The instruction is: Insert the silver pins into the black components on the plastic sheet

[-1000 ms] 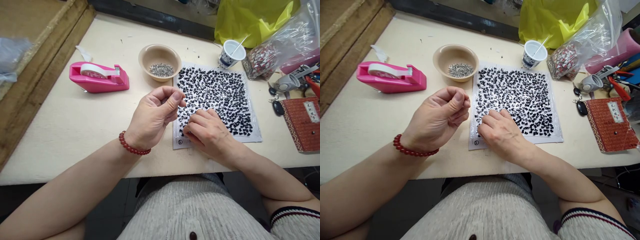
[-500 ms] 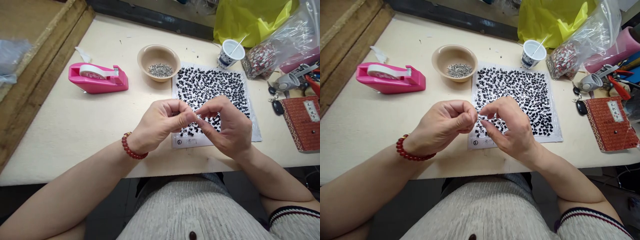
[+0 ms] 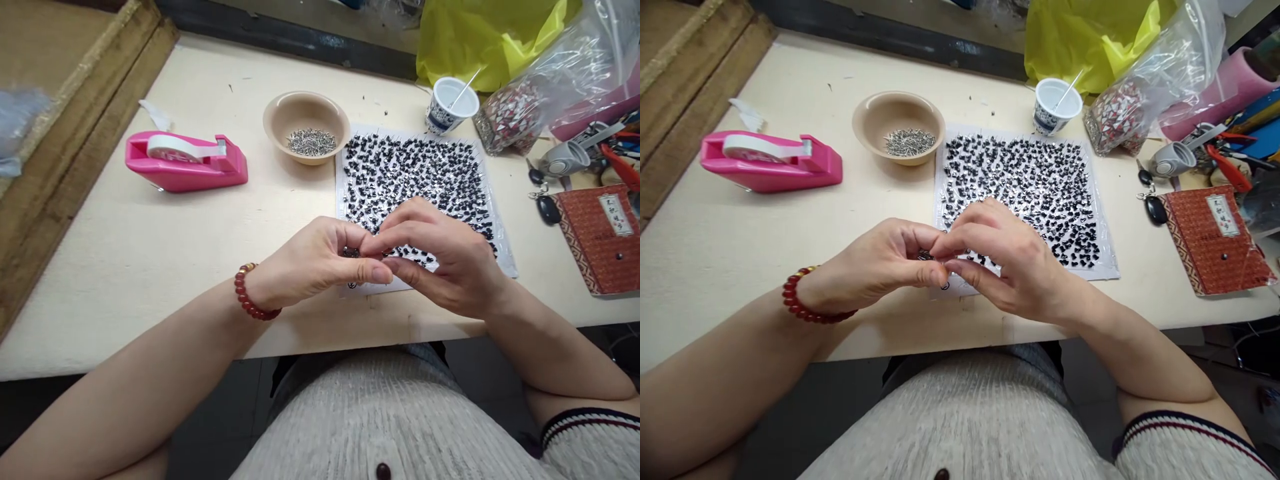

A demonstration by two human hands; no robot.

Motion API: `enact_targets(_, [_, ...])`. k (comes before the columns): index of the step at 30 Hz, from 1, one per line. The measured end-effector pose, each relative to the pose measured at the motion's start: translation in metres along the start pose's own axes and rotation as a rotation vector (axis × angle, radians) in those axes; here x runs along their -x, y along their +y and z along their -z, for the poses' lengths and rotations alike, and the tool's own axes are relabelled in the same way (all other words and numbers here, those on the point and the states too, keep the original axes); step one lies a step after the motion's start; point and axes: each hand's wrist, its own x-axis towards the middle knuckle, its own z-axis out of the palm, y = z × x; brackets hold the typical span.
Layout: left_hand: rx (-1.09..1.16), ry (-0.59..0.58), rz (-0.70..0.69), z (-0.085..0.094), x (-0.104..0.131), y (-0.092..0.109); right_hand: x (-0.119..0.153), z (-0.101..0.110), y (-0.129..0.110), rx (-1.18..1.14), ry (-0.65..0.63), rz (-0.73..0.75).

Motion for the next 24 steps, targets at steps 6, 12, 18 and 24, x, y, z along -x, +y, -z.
enact_targets(6, [0.027, 0.063, 0.037, -0.002, 0.001, 0.004, -0.004, 0.005, -0.001, -0.012, -0.019, -0.01])
enact_targets(12, [0.148, 0.162, 0.001, -0.001, 0.001, 0.001, -0.007, 0.0, -0.002, 0.046, 0.125, -0.046])
enact_targets(18, [0.201, 0.2, -0.065, -0.001, 0.001, -0.001, -0.006, -0.007, -0.002, -0.072, 0.229, -0.145])
enact_targets(24, [0.312, 0.213, -0.077, -0.003, -0.001, 0.0, 0.001, -0.009, 0.002, -0.02, 0.262, -0.118])
